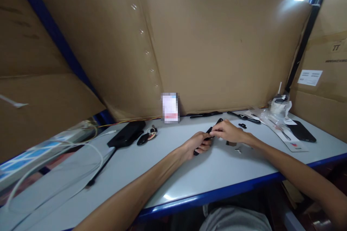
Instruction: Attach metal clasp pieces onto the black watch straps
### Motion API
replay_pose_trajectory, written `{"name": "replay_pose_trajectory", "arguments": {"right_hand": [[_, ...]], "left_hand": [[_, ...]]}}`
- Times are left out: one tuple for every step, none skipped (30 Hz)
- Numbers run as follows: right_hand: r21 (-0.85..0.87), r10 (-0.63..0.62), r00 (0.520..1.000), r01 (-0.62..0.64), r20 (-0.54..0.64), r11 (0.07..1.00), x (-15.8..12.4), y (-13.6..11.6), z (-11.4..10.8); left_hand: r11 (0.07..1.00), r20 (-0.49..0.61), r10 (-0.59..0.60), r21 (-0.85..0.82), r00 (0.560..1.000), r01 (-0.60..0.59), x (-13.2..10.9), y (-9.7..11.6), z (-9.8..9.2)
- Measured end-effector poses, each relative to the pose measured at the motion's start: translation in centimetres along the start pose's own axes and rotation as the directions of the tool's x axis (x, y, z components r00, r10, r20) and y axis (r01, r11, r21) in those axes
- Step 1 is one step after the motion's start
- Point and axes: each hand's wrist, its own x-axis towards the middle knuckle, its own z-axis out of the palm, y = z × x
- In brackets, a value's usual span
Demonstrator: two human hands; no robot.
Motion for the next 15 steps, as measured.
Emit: {"name": "replay_pose_trajectory", "arguments": {"right_hand": [[0.030, 0.006, 1.000, -0.006, -0.010, 1.000, -0.01, -0.08, 0.01], [0.051, 0.016, 0.999, -0.014, -0.031, 0.999, -0.03, -0.08, -0.02], [0.066, 0.023, 0.998, -0.019, -0.056, 0.998, -0.05, 0.01, -0.09], [0.072, 0.024, 0.997, -0.018, -0.076, 0.997, -0.08, 0.15, -0.17], [0.064, 0.018, 0.996, -0.012, -0.090, 0.998, -0.11, 0.32, -0.25], [0.037, 0.010, 0.995, -0.006, -0.097, 0.999, -0.14, 0.49, -0.30], [-0.007, 0.004, 0.995, -0.005, -0.101, 1.000, -0.17, 0.62, -0.34], [-0.054, 0.003, 0.995, -0.009, -0.104, 0.998, -0.19, 0.71, -0.35], [-0.090, 0.008, 0.995, -0.018, -0.102, 0.996, -0.21, 0.74, -0.33], [-0.103, 0.019, 0.995, -0.029, -0.098, 0.994, -0.21, 0.70, -0.30], [-0.089, 0.031, 0.996, -0.039, -0.087, 0.995, -0.21, 0.62, -0.25], [-0.055, 0.042, 0.997, -0.046, -0.069, 0.997, -0.20, 0.49, -0.20], [-0.012, 0.049, 0.998, -0.050, -0.050, 0.999, -0.19, 0.36, -0.15], [0.029, 0.053, 0.998, -0.051, -0.036, 0.998, -0.18, 0.24, -0.10], [0.059, 0.053, 0.998, -0.052, -0.028, 0.997, -0.16, 0.15, -0.06]], "left_hand": [[1.000, 0.002, 0.000, -0.004, 1.000, 0.000, -0.06, 0.03, 0.01], [1.000, 0.005, -0.001, -0.009, 1.000, 0.001, -0.12, 0.05, 0.00], [1.000, 0.009, -0.004, -0.014, 1.000, 0.004, -0.17, 0.06, -0.01], [1.000, 0.014, -0.006, -0.018, 1.000, 0.006, -0.20, 0.06, -0.04], [1.000, 0.020, -0.006, -0.020, 1.000, 0.006, -0.21, 0.05, -0.08], [1.000, 0.026, -0.005, -0.022, 1.000, 0.005, -0.21, 0.03, -0.11], [1.000, 0.030, 0.000, -0.024, 1.000, 0.001, -0.20, 0.00, -0.15], [1.000, 0.031, 0.005, -0.027, 0.999, -0.004, -0.18, -0.03, -0.19], [1.000, 0.031, 0.008, -0.028, 0.999, -0.007, -0.17, -0.06, -0.22], [1.000, 0.031, 0.010, -0.028, 0.999, -0.009, -0.16, -0.09, -0.23], [1.000, 0.031, 0.011, -0.027, 0.999, -0.010, -0.16, -0.11, -0.23], [1.000, 0.031, 0.013, -0.026, 0.999, -0.012, -0.16, -0.12, -0.22], [1.000, 0.032, 0.014, -0.025, 0.999, -0.014, -0.17, -0.13, -0.19], [1.000, 0.032, 0.016, -0.025, 0.999, -0.015, -0.18, -0.12, -0.15], [1.000, 0.030, 0.017, -0.024, 0.999, -0.016, -0.18, -0.12, -0.11]]}}
